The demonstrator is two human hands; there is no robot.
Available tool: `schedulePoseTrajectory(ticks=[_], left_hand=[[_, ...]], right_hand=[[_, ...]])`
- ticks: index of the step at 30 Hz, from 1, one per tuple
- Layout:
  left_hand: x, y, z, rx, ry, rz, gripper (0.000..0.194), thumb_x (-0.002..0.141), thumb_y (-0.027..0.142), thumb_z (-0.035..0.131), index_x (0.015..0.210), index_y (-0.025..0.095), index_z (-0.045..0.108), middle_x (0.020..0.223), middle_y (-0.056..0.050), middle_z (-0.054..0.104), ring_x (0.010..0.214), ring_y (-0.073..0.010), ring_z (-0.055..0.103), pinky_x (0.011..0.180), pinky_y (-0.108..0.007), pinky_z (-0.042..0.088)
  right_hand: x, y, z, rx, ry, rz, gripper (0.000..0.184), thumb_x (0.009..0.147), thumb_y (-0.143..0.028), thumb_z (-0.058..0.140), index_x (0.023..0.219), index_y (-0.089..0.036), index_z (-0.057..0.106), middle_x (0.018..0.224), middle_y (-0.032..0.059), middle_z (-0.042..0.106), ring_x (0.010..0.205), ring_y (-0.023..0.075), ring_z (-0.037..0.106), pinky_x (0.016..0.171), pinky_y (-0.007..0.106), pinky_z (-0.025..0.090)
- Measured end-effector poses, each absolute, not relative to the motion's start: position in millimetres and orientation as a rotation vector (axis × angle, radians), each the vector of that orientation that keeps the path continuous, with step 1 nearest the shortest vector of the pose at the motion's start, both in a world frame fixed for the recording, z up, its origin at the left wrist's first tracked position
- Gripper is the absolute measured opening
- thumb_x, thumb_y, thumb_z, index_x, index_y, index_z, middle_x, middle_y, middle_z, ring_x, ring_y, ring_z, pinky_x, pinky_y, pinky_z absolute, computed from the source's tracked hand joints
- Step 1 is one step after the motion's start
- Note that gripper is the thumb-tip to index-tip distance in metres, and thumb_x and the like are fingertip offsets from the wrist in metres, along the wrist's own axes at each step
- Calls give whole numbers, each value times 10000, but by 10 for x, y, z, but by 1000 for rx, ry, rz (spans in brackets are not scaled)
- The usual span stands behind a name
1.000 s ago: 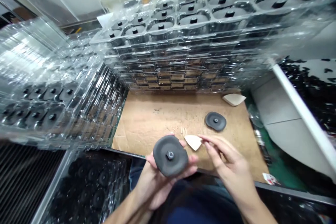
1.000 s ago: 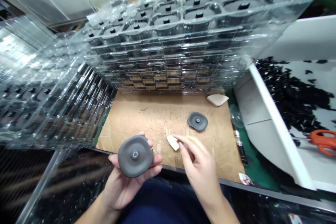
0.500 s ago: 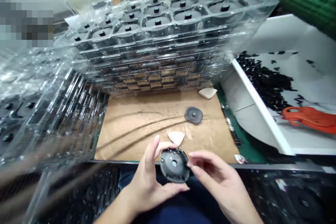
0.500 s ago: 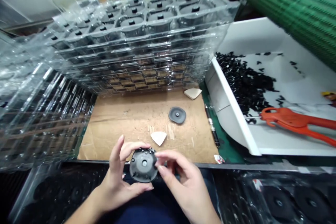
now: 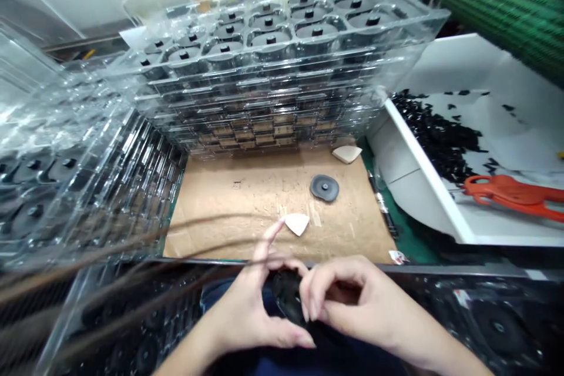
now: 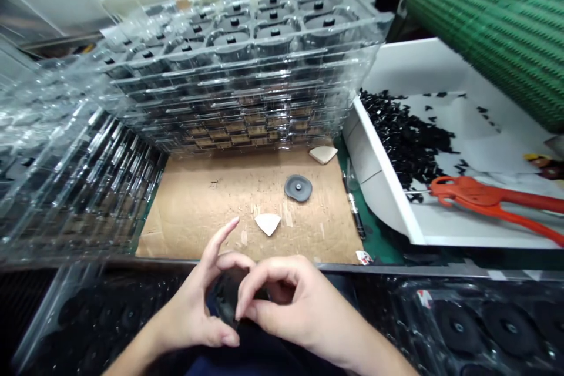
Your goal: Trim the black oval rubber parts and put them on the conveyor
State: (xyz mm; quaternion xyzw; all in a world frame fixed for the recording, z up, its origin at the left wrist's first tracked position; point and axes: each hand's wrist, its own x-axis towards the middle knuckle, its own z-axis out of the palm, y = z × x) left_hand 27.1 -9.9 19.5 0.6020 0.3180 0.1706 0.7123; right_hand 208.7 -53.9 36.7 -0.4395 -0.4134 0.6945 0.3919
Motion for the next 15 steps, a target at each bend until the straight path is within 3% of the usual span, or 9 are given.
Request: schedulePoseTrajectory(ticks=[5, 10, 13, 15], left_hand=[[279, -177, 151, 1456, 722, 517, 1056, 587, 376, 748, 1373, 345, 42, 1095, -49, 588, 1021, -241, 547, 951, -398, 355], [296, -255, 71, 1542, 692, 574, 1003, 623, 257, 743, 1339, 438, 65, 1162, -23, 555, 1058, -220, 530, 906, -364, 403], [313, -291, 51, 1576, 640, 597, 987, 629, 302, 736, 1340, 433, 63, 1195, -28, 545, 1097, -225, 510, 963, -383, 355], [335, -328, 72, 1597, 618, 515, 927, 637, 399, 707, 1345, 414, 109, 1215, -39, 545, 1119, -237, 495, 977, -382, 334]], right_hand=[[2027, -826, 180, -1290, -928, 1504, 38, 709, -261, 697, 711, -223, 692, 711, 4, 688, 671, 140, 640, 632, 219, 513], [2070, -1163, 56, -1424, -1051, 928, 109, 783, -199, 611, 839, -260, 681, 690, -4, 609, 600, 107, 595, 529, 165, 494], [2107, -1301, 65, -1470, -1278, 694, 249, 777, -170, 613, 1007, -259, 649, 678, -5, 551, 587, 107, 562, 531, 183, 483], [2107, -1371, 114, -1454, -1435, 606, 249, 798, -229, 606, 1044, -214, 646, 671, 12, 551, 599, 123, 558, 552, 213, 480]])
